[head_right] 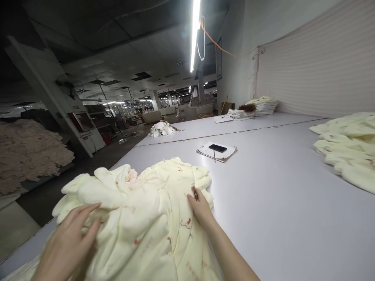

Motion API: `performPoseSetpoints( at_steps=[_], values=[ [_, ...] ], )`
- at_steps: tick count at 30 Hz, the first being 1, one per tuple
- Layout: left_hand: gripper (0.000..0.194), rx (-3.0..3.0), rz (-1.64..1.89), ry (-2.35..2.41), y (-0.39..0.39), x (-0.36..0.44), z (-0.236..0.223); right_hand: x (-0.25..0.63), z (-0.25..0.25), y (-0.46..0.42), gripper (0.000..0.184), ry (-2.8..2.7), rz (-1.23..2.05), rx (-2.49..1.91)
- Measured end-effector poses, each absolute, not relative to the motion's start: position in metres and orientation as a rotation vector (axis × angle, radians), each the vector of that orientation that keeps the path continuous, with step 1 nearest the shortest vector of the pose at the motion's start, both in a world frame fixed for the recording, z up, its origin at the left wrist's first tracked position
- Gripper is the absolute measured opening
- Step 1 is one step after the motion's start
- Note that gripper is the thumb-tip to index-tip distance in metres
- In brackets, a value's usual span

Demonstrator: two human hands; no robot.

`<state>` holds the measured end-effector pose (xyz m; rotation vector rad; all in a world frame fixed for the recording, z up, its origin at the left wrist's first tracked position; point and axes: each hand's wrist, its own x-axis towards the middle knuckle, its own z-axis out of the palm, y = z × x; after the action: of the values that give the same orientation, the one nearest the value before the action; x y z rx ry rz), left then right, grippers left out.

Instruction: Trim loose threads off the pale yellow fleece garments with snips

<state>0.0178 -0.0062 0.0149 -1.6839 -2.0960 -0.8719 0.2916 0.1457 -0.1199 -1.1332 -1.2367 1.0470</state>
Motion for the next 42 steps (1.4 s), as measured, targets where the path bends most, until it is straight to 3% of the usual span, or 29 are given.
performPoseSetpoints(
  at_steps=[3, 9, 13, 18, 21, 24, 26, 28, 31, 34, 38, 42],
  values=[
    [0.027, -2.2, -1.054, -1.571, 0.041, 0.076, 0.012, 0.275, -0.12, 0.136, 0.038, -1.209, 1.145, -1.154],
    [0.037, -2.508, -0.859, -1.931, 0.139, 0.129, -0.019, 0.267, -0.123, 0.073, 0.031, -1.294, 1.163, -1.046],
    [0.028, -2.613, -0.649, -1.978, 0.117, 0.116, -0.051, 0.269, -0.142, 0.043, 0.03, -1.45, 1.159, -0.9],
    [0.013, -2.598, -0.467, -2.041, 0.053, 0.101, -0.073, 0.308, -0.148, 0.069, 0.035, -1.099, 1.131, -1.171],
    [0.015, -2.552, -0.344, -2.194, 0.05, 0.106, -0.064, 0.317, -0.14, 0.086, 0.046, -0.877, 1.43, -1.216],
    [0.042, -2.492, -0.253, -2.375, 0.067, 0.119, -0.042, 0.31, -0.129, 0.086, 0.044, -0.797, 1.64, -1.055],
    [0.063, -2.4, -0.31, -2.346, 0.082, 0.13, -0.027, 0.304, -0.124, 0.08, 0.038, -0.845, 1.584, -1.018],
    [0.069, -2.435, -0.402, -2.094, 0.096, 0.14, -0.015, 0.302, -0.119, 0.075, 0.037, -0.92, 1.488, -1.034],
    [0.062, -2.798, -0.351, -1.754, 0.112, 0.148, -0.006, 0.303, -0.116, 0.074, 0.038, -0.991, 1.434, -0.998],
    [0.05, -3.08, -0.226, -1.784, 0.114, 0.143, -0.01, 0.305, -0.117, 0.078, 0.036, -0.975, 1.413, -0.943],
    [0.013, -2.952, -0.651, -2.022, 0.105, 0.13, -0.028, 0.306, -0.12, 0.082, 0.039, -0.971, 1.356, -0.953],
    [0.019, -2.815, -0.926, -2.278, 0.096, 0.123, -0.042, 0.305, -0.12, 0.081, 0.034, -1.173, 1.191, -0.936]
  ],
)
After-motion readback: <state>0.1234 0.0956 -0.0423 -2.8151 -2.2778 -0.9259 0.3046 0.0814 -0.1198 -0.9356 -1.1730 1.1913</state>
